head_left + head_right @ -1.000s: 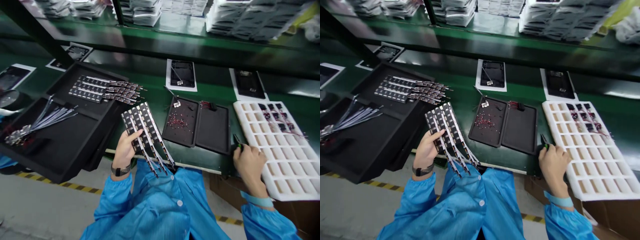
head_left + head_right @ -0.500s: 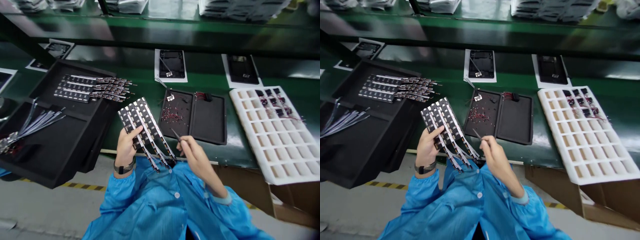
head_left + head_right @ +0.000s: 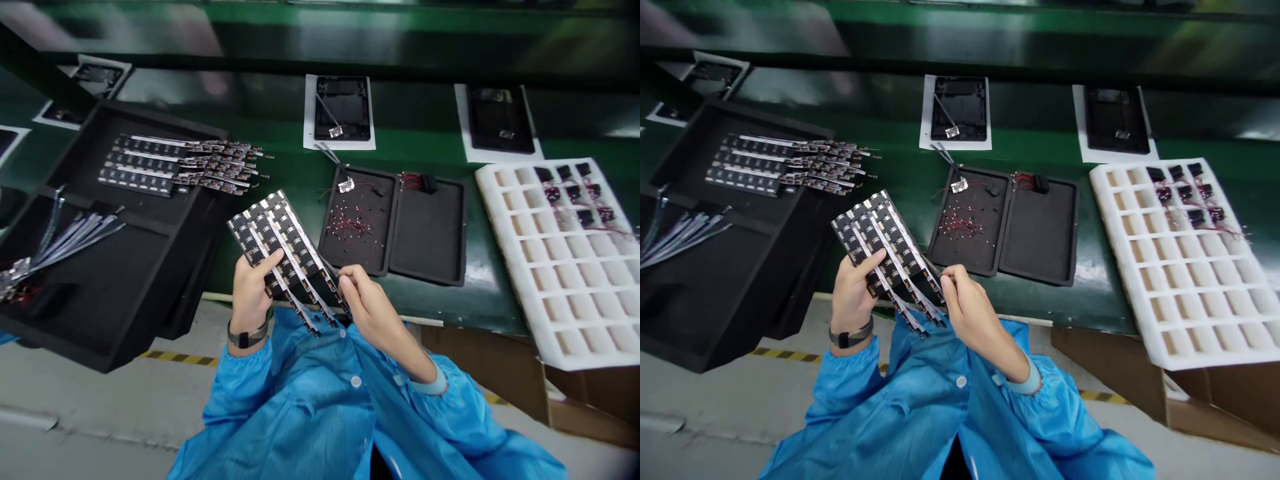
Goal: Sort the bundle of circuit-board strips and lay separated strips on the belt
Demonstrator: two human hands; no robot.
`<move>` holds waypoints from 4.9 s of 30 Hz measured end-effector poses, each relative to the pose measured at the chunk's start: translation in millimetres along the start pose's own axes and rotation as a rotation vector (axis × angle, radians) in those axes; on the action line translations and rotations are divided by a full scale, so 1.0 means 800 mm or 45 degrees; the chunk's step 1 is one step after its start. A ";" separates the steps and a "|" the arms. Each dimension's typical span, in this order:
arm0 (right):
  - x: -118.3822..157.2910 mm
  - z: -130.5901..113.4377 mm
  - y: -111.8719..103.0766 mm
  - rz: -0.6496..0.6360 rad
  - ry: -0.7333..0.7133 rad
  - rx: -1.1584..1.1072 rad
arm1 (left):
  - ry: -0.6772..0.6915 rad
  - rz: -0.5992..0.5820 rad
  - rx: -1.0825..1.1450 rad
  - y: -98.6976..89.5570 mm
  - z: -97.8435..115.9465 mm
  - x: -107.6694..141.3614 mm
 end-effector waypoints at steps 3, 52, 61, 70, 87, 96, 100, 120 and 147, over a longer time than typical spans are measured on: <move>-0.001 -0.003 0.000 0.017 0.003 0.049 | 0.019 0.019 -0.019 0.002 0.001 0.002; -0.020 0.003 -0.008 0.077 -0.024 0.044 | 0.013 -0.025 -0.025 0.012 -0.017 0.005; -0.018 0.001 0.000 0.109 -0.003 0.058 | 0.021 -0.066 -0.022 0.021 -0.024 0.014; -0.019 0.000 0.001 0.059 -0.066 -0.041 | -0.062 0.010 0.002 0.016 -0.022 0.013; -0.037 0.011 -0.001 0.065 -0.051 -0.229 | -0.012 -0.015 -0.075 0.005 -0.016 0.006; -0.042 0.001 0.007 0.096 -0.051 -0.075 | 0.019 -0.067 -0.102 0.014 -0.022 0.017; -0.043 0.000 0.008 0.114 -0.054 -0.066 | 0.018 -0.058 -0.094 0.015 -0.023 0.019; -0.036 -0.005 0.015 -0.030 -0.051 -0.527 | -0.076 -0.052 0.020 0.007 -0.018 -0.014; -0.051 -0.014 0.014 0.122 -0.109 -0.003 | -0.004 -0.025 -0.098 0.008 -0.007 0.013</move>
Point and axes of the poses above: each hand's wrist, its own x-axis away from the middle knuckle, its own y-axis out of the palm, z = x × y, the point moved 3 cm from there along -x, towards the middle knuckle, and after that the axes turned 13 degrees about -x, right-handed, at the moved point
